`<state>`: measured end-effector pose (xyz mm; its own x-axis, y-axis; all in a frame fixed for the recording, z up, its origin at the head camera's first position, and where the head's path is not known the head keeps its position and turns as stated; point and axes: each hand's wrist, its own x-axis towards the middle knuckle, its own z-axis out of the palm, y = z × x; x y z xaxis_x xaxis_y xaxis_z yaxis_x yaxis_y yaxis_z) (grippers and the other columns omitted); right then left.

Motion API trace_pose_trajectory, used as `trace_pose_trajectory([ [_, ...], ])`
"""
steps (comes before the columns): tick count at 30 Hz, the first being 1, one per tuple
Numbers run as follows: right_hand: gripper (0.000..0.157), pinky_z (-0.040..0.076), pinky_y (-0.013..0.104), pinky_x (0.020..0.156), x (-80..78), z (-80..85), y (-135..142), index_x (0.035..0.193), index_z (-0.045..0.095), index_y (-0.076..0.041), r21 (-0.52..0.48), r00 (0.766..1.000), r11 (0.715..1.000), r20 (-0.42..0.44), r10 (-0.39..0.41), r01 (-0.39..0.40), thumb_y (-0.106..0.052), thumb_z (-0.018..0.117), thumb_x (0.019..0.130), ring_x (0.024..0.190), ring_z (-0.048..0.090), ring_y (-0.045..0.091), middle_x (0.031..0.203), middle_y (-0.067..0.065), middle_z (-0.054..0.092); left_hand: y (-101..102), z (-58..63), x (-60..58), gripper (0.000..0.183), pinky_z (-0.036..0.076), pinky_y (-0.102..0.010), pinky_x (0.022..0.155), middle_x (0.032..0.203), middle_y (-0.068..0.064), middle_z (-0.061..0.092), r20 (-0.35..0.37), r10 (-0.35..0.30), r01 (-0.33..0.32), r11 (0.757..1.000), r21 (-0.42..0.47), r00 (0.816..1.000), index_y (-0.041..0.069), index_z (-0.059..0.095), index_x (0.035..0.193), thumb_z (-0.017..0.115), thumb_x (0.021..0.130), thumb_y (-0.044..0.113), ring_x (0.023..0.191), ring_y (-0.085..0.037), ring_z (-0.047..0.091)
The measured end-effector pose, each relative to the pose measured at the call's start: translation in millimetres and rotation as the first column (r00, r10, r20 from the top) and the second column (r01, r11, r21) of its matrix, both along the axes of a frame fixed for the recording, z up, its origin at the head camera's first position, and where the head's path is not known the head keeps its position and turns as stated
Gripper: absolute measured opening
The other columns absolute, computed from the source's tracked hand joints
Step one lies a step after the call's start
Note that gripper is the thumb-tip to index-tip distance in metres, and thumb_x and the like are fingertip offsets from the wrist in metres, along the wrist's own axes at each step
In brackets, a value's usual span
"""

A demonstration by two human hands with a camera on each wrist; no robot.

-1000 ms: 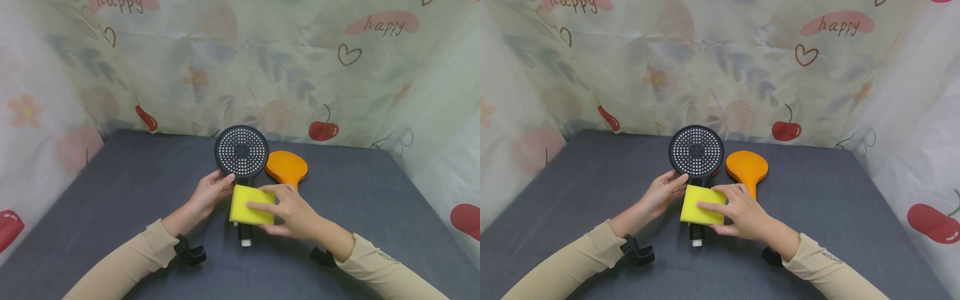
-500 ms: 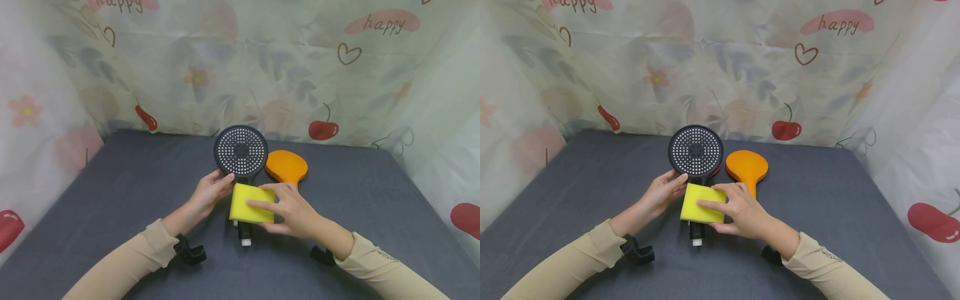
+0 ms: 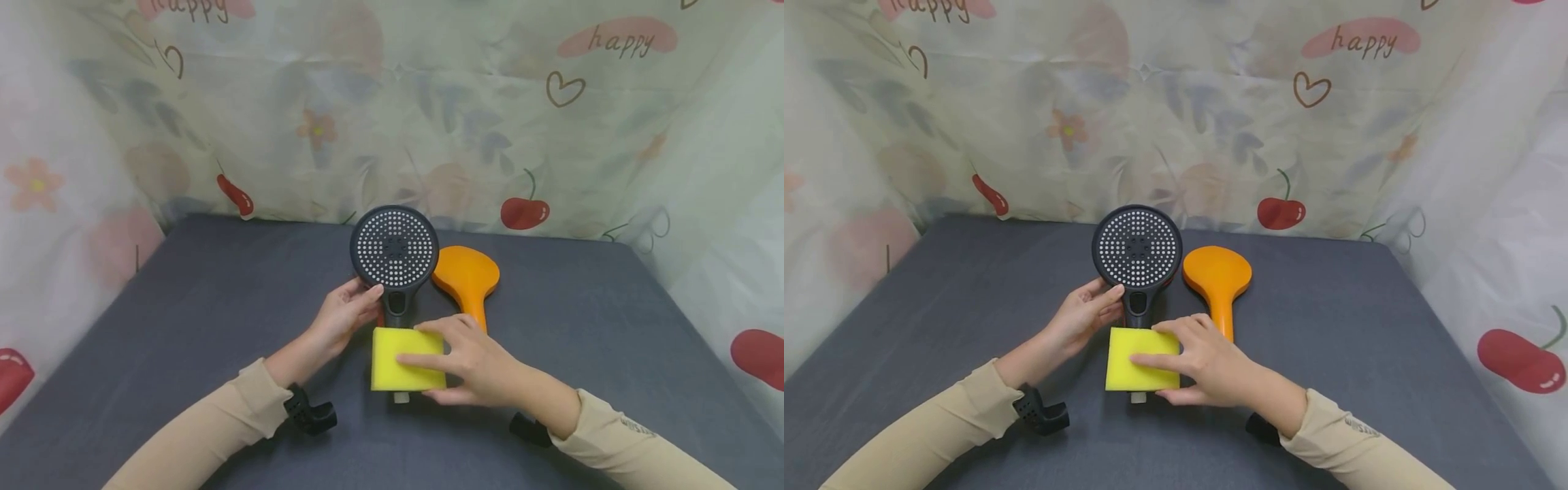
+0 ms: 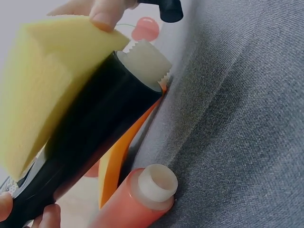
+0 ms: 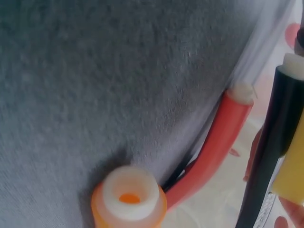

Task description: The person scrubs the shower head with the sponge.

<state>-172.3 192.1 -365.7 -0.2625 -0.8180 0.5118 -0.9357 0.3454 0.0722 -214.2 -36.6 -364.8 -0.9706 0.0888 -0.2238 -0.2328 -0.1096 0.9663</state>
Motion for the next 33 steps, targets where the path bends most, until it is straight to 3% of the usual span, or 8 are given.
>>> trace_pose_trajectory([
  [7,0.057,0.039,0.041,0.083,-8.0,7.6,0.5,0.123,0.059,-0.03,-0.038,0.985,0.984,0.012,-0.173,0.173,-0.034,0.078,0.07,0.108,0.05,0.025,0.12,0.014,0.055,1.0,0.5,-1.0,0.05,0.044,-0.042,0.101,0.121,-0.012,0.063,0.002,0.008,-0.008,1.0,0.001,1.0,0.007,0.043,0.139,0.059,0.092,0.018,0.103,-0.013,0.062],
  [11,0.054,0.041,0.04,0.081,-3.1,3.6,1.8,0.124,0.058,-0.029,-0.02,0.994,0.994,0.022,-0.104,0.104,-0.038,0.076,0.074,0.108,0.05,0.024,0.12,0.014,0.055,0.7,0.1,-2.0,0.048,0.045,-0.042,0.1,0.108,-0.004,0.066,-0.005,0.012,-0.012,1.0,0.022,1.0,0.007,0.045,0.137,0.059,0.092,0.017,0.096,-0.01,0.063],
  [17,0.053,0.043,0.034,0.082,9.2,0.1,3.8,0.128,0.055,-0.032,0.044,0.999,0.999,0.044,0.004,-0.006,-0.045,0.07,0.079,0.109,0.049,0.019,0.122,0.01,0.054,-1.9,0.7,-4.2,0.046,0.048,-0.039,0.097,0.125,-0.015,0.061,-0.01,0.032,-0.032,0.999,0.035,0.999,0.007,0.045,0.137,0.057,0.093,0.017,0.097,-0.011,0.065],
  [20,0.057,0.042,0.035,0.081,8.3,2.6,5.4,0.128,0.055,-0.032,0.045,0.999,0.999,0.029,-0.021,0.02,-0.042,0.075,0.075,0.109,0.05,0.019,0.122,0.01,0.055,-2.2,1.5,-5.1,0.046,0.047,-0.039,0.097,0.131,-0.018,0.056,0.005,0.025,-0.025,0.999,0.031,1.0,0.007,0.044,0.138,0.055,0.094,0.018,0.108,-0.02,0.063],
  [23,0.057,0.04,0.038,0.08,1.3,5.5,7.7,0.125,0.057,-0.031,-0.001,0.995,0.995,0.01,-0.102,0.102,-0.039,0.077,0.072,0.108,0.051,0.023,0.121,0.013,0.056,-2.3,2.7,-4.9,0.046,0.046,-0.04,0.099,0.135,-0.018,0.052,0.013,-0.002,0.002,0.999,0.033,1.0,0.005,0.041,0.139,0.052,0.096,0.018,0.121,-0.028,0.055],
  [28,0.041,0.039,0.046,0.078,-10.6,6.1,11.5,0.123,0.058,-0.027,-0.124,0.975,0.967,-0.012,-0.224,0.221,-0.043,0.061,0.086,0.107,0.051,0.031,0.119,0.019,0.055,-2.6,6.1,-1.5,0.048,0.039,-0.044,0.105,0.144,-0.016,0.042,-0.006,-0.083,0.083,0.995,0.06,0.997,0.002,0.035,0.142,0.047,0.098,0.017,0.13,-0.032,0.044],
  [30,0.041,0.039,0.047,0.077,-11.2,5.0,11.8,0.123,0.058,-0.026,-0.143,0.976,0.967,-0.012,-0.217,0.213,-0.042,0.062,0.086,0.107,0.051,0.031,0.118,0.02,0.054,-2.5,7.9,-0.2,0.048,0.037,-0.044,0.107,0.146,-0.016,0.04,-0.012,-0.093,0.093,0.993,0.073,0.996,0.001,0.032,0.143,0.045,0.099,0.017,0.132,-0.032,0.042],
  [33,0.043,0.04,0.045,0.078,-7.2,2.7,10.2,0.123,0.058,-0.026,-0.119,0.986,0.979,0.008,-0.166,0.165,-0.041,0.066,0.083,0.106,0.051,0.028,0.119,0.018,0.054,-2.8,10.7,0.7,0.046,0.038,-0.042,0.107,0.14,-0.014,0.046,-0.005,-0.065,0.065,0.992,0.107,0.998,0.002,0.033,0.142,0.043,0.1,0.016,0.119,-0.022,0.055],
])
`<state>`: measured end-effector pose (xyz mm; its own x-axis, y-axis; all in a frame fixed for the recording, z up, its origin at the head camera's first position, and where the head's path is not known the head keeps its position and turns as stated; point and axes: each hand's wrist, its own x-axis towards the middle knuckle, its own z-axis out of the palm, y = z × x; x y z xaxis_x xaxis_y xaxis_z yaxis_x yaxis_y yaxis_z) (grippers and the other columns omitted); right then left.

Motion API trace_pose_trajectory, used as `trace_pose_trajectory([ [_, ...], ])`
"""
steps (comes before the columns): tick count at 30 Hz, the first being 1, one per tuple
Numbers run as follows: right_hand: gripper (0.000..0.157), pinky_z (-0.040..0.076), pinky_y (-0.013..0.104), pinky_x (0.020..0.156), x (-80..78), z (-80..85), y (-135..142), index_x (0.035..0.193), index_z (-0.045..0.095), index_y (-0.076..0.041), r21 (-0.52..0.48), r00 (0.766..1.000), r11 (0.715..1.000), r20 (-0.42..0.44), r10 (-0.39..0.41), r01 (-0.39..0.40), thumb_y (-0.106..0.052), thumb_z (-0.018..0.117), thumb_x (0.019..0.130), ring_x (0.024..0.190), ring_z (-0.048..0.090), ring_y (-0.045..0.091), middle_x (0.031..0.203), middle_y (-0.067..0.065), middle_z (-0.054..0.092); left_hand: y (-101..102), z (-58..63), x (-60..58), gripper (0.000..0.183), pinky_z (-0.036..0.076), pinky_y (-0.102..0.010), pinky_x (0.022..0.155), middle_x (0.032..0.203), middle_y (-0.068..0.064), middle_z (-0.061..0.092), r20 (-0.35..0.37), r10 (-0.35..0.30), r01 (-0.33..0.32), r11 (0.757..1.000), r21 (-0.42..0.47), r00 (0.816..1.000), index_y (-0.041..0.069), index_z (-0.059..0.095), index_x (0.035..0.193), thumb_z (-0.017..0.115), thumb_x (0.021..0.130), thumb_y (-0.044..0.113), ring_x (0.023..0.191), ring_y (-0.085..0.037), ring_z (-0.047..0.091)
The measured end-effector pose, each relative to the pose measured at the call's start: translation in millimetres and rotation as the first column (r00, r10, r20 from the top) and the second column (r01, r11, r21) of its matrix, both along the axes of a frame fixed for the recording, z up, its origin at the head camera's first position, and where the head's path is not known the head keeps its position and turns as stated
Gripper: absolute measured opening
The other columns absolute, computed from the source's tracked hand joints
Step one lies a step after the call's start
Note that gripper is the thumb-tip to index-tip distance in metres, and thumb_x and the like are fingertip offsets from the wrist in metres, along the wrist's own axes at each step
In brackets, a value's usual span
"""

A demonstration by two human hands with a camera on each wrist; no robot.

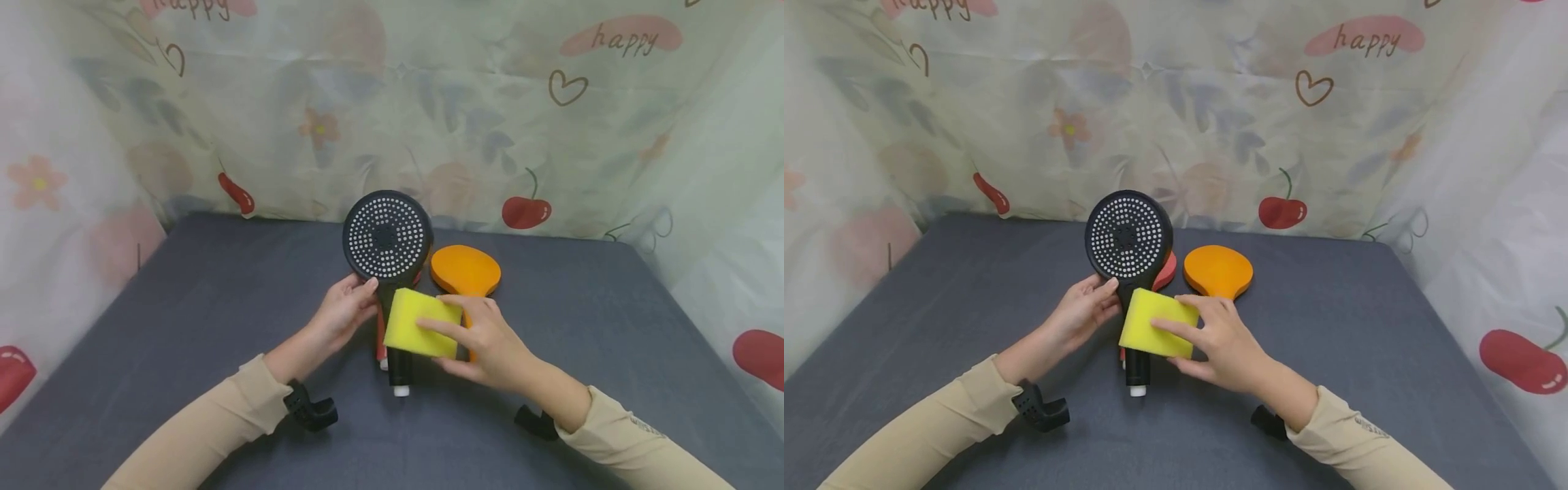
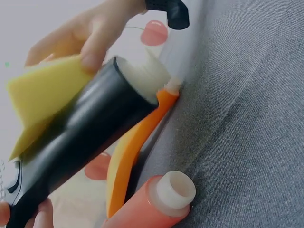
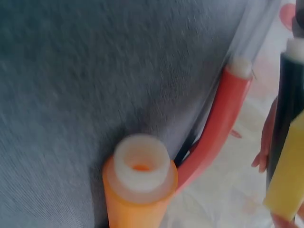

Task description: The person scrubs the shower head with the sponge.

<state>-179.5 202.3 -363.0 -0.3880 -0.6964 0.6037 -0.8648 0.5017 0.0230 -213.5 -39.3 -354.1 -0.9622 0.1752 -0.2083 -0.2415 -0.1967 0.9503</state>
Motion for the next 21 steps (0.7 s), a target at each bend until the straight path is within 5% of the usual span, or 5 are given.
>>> trace_pose_trajectory([
  [4,0.051,0.043,0.041,0.081,9.6,-1.7,0.3,0.124,0.057,-0.027,0.063,0.995,0.994,0.052,0.089,-0.092,-0.041,0.073,0.077,0.106,0.05,0.023,0.121,0.015,0.054,-1.3,1.9,-0.3,0.04,0.045,-0.035,0.101,0.125,-0.005,0.054,0.027,0.034,-0.036,0.996,0.077,0.999,0.004,0.037,0.138,0.04,0.101,0.017,0.096,-0.005,0.058],
  [8,0.061,0.046,0.037,0.081,13.5,-0.4,1.4,0.124,0.056,-0.028,0.095,0.988,0.985,0.075,0.134,-0.141,-0.038,0.081,0.069,0.109,0.048,0.021,0.123,0.013,0.053,-3.1,1.6,-0.3,0.028,0.05,-0.026,0.091,0.116,-0.001,0.053,0.043,0.026,-0.034,0.98,0.194,0.999,0.006,0.041,0.128,0.035,0.102,0.016,0.097,-0.007,0.057],
  [21,0.047,0.041,0.048,0.085,-3.0,3.4,-5.1,0.122,0.057,-0.023,-0.025,1.0,1.0,0.011,0.012,-0.012,-0.037,0.071,0.08,0.111,0.048,0.03,0.122,0.019,0.051,-2.9,3.4,5.5,0.016,0.042,-0.019,0.072,0.094,0.008,0.049,0.037,-0.073,0.058,0.95,0.306,0.997,0.015,0.042,0.113,0.032,0.101,0.01,0.08,-0.005,0.045],
])
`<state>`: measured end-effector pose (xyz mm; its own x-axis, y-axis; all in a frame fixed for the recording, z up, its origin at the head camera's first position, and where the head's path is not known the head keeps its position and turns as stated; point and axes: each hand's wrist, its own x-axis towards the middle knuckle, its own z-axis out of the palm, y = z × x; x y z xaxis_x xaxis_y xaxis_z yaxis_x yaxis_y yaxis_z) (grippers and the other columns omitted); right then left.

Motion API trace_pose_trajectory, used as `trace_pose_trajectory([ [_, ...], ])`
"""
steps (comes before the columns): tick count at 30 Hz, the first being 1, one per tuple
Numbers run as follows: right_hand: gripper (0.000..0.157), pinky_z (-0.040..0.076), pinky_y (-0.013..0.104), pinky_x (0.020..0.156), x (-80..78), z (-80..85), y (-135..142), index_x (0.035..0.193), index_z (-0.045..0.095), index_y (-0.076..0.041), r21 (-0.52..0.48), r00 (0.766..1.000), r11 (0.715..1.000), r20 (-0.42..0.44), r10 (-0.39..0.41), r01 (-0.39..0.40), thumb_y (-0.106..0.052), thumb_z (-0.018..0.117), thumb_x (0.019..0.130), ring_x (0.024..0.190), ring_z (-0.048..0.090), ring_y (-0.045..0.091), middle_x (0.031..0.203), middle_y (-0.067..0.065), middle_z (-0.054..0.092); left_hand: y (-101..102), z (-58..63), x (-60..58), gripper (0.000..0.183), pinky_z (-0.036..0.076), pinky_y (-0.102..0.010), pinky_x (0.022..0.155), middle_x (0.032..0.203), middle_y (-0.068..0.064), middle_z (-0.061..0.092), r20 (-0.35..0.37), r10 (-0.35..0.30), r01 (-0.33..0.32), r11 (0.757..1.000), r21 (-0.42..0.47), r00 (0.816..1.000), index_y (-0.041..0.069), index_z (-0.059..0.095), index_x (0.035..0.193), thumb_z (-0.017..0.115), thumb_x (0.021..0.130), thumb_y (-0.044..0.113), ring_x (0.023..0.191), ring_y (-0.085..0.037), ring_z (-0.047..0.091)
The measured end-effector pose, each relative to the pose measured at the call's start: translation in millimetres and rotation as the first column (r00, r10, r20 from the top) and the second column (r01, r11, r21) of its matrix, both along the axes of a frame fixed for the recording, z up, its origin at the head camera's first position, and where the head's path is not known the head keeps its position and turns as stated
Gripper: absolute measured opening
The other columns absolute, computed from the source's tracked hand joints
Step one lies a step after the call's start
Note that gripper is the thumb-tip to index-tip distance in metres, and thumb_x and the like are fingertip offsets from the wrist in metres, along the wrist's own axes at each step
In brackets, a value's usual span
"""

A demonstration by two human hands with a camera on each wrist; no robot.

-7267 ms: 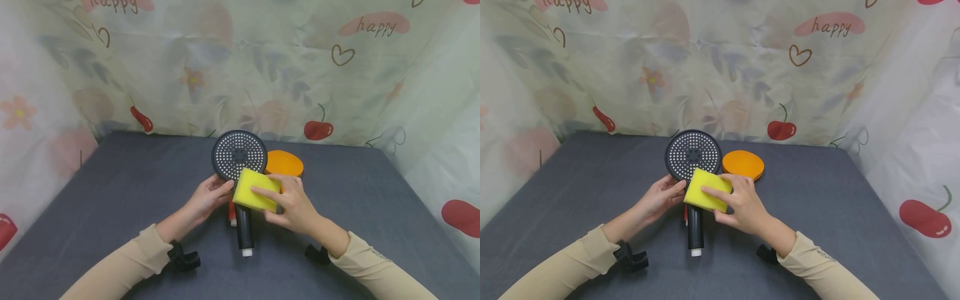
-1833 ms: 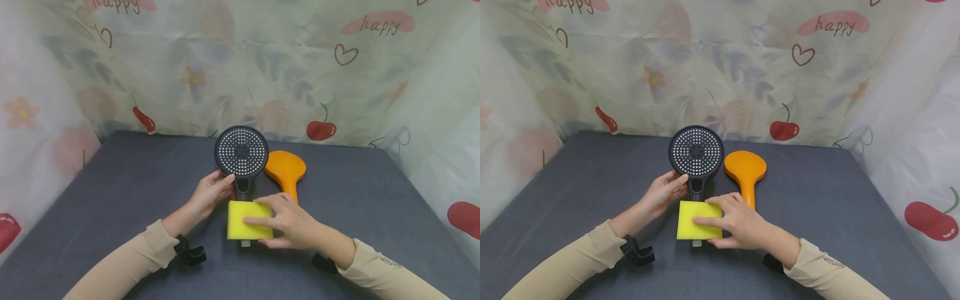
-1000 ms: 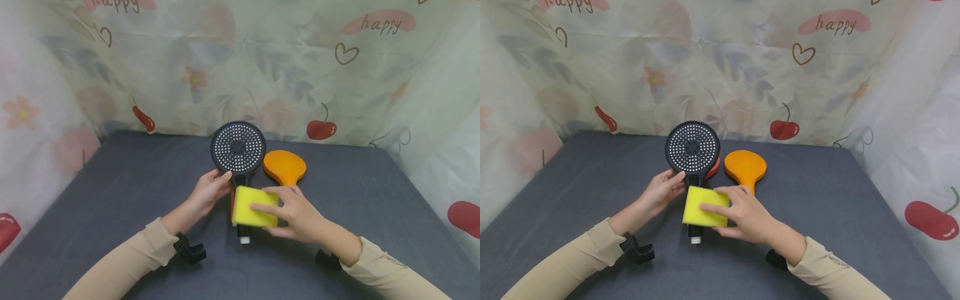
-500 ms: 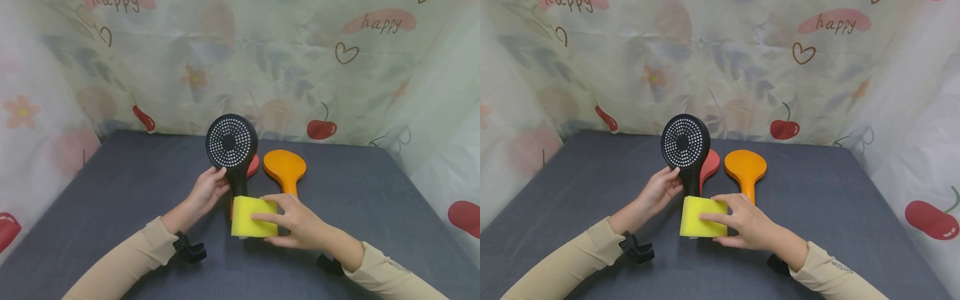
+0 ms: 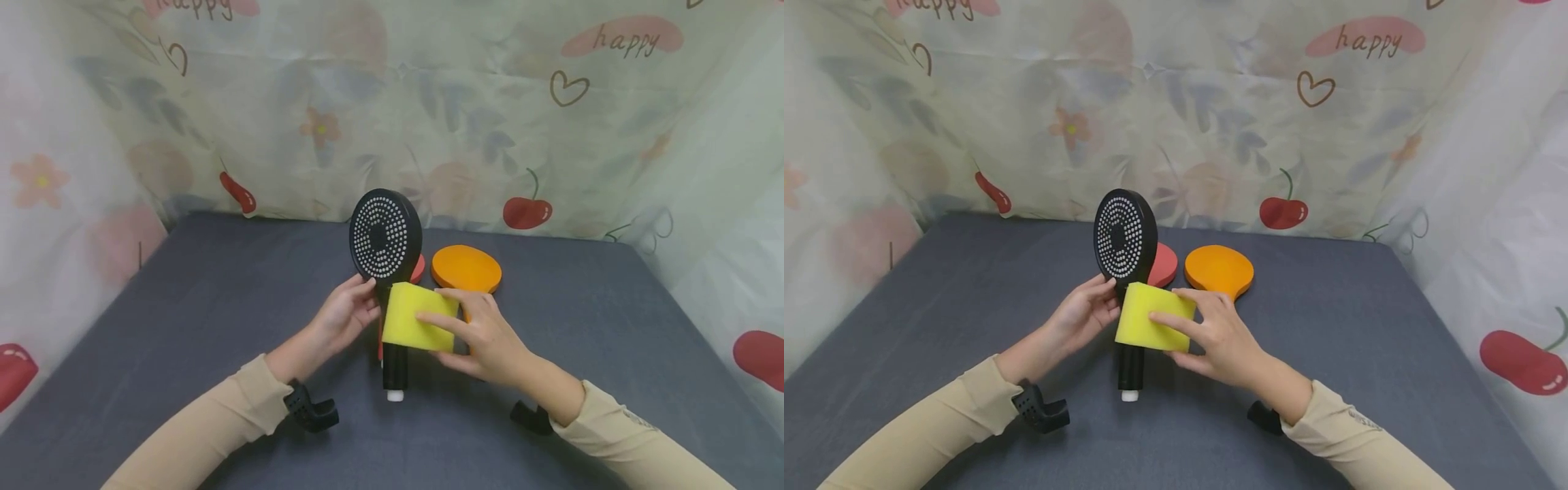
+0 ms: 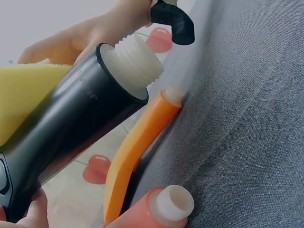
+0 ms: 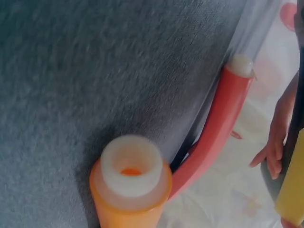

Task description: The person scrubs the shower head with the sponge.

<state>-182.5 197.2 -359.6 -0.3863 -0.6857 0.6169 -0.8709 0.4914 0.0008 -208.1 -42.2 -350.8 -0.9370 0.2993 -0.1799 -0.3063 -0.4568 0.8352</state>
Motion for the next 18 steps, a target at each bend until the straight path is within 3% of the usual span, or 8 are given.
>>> trace_pose_trajectory([
  [5,0.046,0.043,0.045,0.086,2.0,-2.1,2.4,0.122,0.058,-0.026,0.033,0.998,0.998,0.036,0.044,-0.045,-0.039,0.07,0.08,0.109,0.048,0.027,0.122,0.017,0.051,3.5,0.7,0.6,0.024,0.043,-0.019,0.073,0.102,0.006,0.051,-0.006,0.005,-0.005,1.0,-0.01,1.0,0.013,0.04,0.123,0.029,0.102,0.01,0.086,-0.006,0.049],
  [9,0.058,0.045,0.039,0.084,6.0,-3.5,2.4,0.123,0.057,-0.027,0.078,0.993,0.991,0.052,0.103,-0.107,-0.033,0.08,0.07,0.108,0.048,0.024,0.123,0.015,0.052,4.4,1.8,0.0,0.033,0.043,-0.02,0.076,0.113,0.003,0.048,0.005,0.015,-0.015,1.0,-0.003,1.0,0.011,0.032,0.135,0.029,0.102,0.01,0.092,-0.006,0.05],
  [12,0.066,0.046,0.037,0.083,9.2,-4.5,3.2,0.125,0.056,-0.027,0.109,0.988,0.982,0.053,0.148,-0.153,-0.033,0.084,0.065,0.109,0.048,0.023,0.124,0.014,0.051,4.6,2.4,-1.2,0.037,0.047,-0.024,0.089,0.122,0.0,0.047,0.013,0.035,-0.035,0.999,0.001,0.999,0.01,0.03,0.139,0.028,0.102,0.011,0.099,-0.007,0.052],
  [15,0.068,0.047,0.038,0.083,11.6,-5.5,3.7,0.125,0.056,-0.027,0.124,0.984,0.977,0.052,0.169,-0.174,-0.032,0.085,0.064,0.111,0.047,0.022,0.124,0.014,0.051,3.9,2.4,-2.1,0.04,0.041,-0.034,0.106,0.131,-0.004,0.044,0.005,0.044,-0.044,0.999,0.0,0.999,0.008,0.026,0.143,0.026,0.103,0.011,0.105,-0.01,0.052],
  [18,0.067,0.046,0.038,0.084,12.4,-6.1,3.3,0.125,0.057,-0.027,0.124,0.983,0.976,0.049,0.175,-0.18,-0.032,0.085,0.065,0.112,0.047,0.022,0.125,0.013,0.052,3.0,1.9,-2.1,0.04,0.036,-0.038,0.11,0.132,-0.004,0.043,0.013,0.04,-0.04,0.999,0.021,0.999,0.009,0.026,0.143,0.027,0.102,0.011,0.11,-0.012,0.05],
])
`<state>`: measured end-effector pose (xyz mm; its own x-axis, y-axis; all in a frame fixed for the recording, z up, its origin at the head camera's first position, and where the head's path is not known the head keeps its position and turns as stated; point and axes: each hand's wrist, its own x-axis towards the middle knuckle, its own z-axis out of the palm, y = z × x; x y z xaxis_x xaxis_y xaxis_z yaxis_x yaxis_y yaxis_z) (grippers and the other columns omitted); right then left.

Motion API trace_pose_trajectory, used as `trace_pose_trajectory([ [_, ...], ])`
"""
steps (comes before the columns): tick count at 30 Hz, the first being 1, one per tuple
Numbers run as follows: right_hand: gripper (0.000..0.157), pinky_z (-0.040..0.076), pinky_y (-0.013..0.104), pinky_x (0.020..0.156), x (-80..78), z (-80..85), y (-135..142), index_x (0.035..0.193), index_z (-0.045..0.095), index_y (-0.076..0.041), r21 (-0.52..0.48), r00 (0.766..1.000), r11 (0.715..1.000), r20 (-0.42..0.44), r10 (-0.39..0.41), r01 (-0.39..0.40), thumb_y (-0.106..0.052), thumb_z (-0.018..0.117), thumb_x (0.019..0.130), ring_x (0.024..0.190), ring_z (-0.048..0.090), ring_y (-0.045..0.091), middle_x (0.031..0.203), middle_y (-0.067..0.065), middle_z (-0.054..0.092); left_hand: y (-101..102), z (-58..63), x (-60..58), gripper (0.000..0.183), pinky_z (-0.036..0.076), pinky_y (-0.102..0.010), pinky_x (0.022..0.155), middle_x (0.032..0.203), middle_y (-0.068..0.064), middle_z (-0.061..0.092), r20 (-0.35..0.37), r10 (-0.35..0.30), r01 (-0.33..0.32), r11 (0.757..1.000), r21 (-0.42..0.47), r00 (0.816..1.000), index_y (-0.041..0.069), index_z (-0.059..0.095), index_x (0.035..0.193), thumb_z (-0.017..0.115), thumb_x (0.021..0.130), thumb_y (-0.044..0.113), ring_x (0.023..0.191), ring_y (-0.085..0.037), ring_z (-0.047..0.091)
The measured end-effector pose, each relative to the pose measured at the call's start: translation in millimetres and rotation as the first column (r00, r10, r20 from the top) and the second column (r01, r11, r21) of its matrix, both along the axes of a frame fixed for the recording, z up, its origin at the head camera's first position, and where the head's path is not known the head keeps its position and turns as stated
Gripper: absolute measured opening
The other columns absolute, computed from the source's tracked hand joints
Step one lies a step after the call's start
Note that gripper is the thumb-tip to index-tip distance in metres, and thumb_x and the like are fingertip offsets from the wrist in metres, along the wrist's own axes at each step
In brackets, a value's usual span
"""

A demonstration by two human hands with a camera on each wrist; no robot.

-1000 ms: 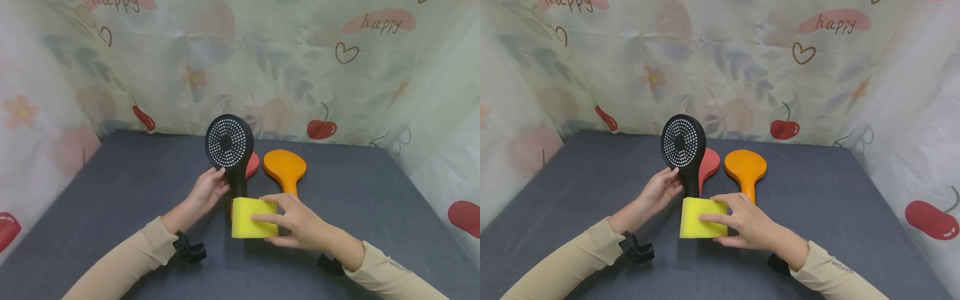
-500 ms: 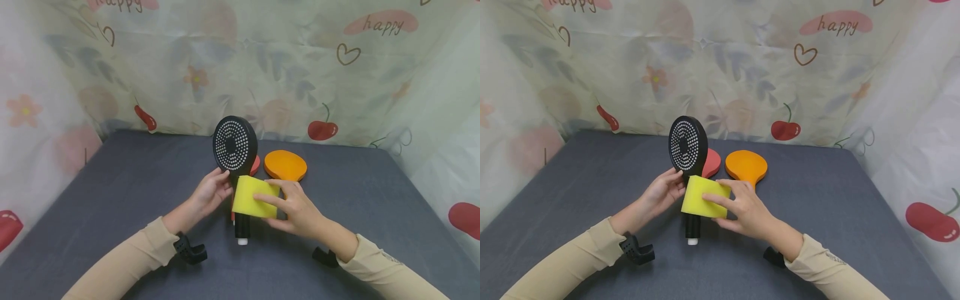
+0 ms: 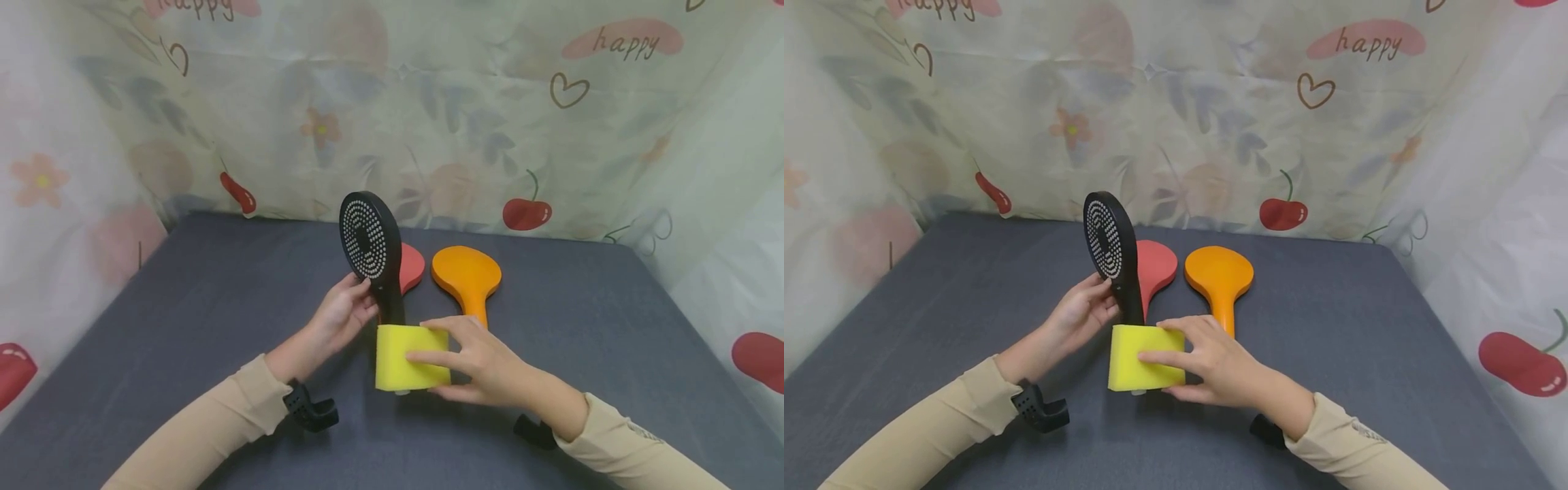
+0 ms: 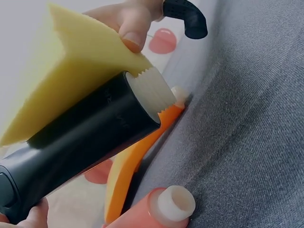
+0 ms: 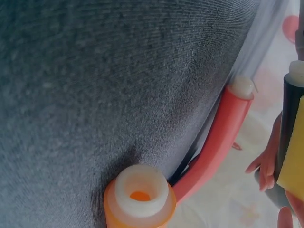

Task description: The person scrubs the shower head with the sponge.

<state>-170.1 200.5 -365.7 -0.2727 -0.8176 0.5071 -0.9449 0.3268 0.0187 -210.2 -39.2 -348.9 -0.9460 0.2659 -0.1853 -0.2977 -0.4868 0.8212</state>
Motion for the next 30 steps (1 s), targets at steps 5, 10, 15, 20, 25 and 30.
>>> trace_pose_trajectory([
  [5,0.064,0.046,0.038,0.084,0.1,-0.4,-1.4,0.125,0.057,-0.027,-0.002,1.0,1.0,0.003,0.004,-0.004,-0.033,0.083,0.067,0.112,0.047,0.021,0.125,0.013,0.052,-2.0,-2.2,2.0,0.027,0.049,-0.025,0.087,0.108,0.002,0.053,-0.039,-0.035,0.035,0.999,-0.003,0.999,0.01,0.036,0.125,0.034,0.098,0.008,0.095,-0.009,0.055],
  [10,0.064,0.046,0.037,0.083,0.1,-0.3,-2.1,0.125,0.057,-0.027,-0.006,1.0,1.0,0.005,0.004,-0.004,-0.034,0.082,0.067,0.111,0.047,0.021,0.124,0.013,0.051,-0.4,-3.3,2.8,0.035,0.048,-0.025,0.089,0.113,-0.001,0.053,-0.083,-0.057,0.049,0.994,-0.098,0.995,0.008,0.035,0.127,0.046,0.093,0.011,0.095,-0.009,0.056],
  [15,0.062,0.047,0.036,0.083,0.7,-0.9,-3.9,0.125,0.056,-0.027,-0.007,1.0,1.0,0.002,0.02,-0.02,-0.035,0.081,0.068,0.109,0.048,0.021,0.123,0.013,0.052,5.8,-4.2,2.0,0.059,0.037,-0.039,0.108,0.138,-0.012,0.047,-0.07,-0.043,0.021,0.957,-0.289,0.997,0.006,0.03,0.14,0.059,0.09,0.014,0.111,-0.017,0.052],
  [20,0.061,0.048,0.037,0.083,1.7,-0.8,-4.7,0.125,0.056,-0.027,-0.004,1.0,1.0,-0.005,0.031,-0.031,-0.036,0.08,0.069,0.109,0.048,0.021,0.123,0.013,0.052,8.6,-4.0,3.2,0.057,0.036,-0.039,0.108,0.139,-0.012,0.047,-0.064,-0.032,0.01,0.95,-0.312,0.997,0.006,0.033,0.139,0.06,0.089,0.016,0.111,-0.017,0.05],
  [25,0.062,0.048,0.037,0.084,1.7,0.0,-4.9,0.125,0.057,-0.027,-0.001,0.999,1.0,-0.014,0.031,-0.031,-0.036,0.081,0.069,0.109,0.048,0.021,0.122,0.013,0.053,7.3,-2.5,4.8,0.054,0.042,-0.031,0.098,0.131,-0.009,0.046,-0.096,-0.067,0.033,0.945,-0.325,0.993,0.003,0.034,0.138,0.057,0.091,0.014,0.106,-0.015,0.048],
  [30,0.064,0.048,0.038,0.084,-0.6,0.6,-5.2,0.125,0.057,-0.027,-0.005,0.999,1.0,-0.025,0.025,-0.025,-0.034,0.083,0.066,0.109,0.049,0.022,0.122,0.013,0.054,4.2,-3.1,5.1,0.051,0.046,-0.027,0.088,0.116,-0.006,0.047,-0.117,-0.119,0.073,0.939,-0.337,0.986,0.0,0.036,0.136,0.056,0.092,0.017,0.101,-0.016,0.051],
])
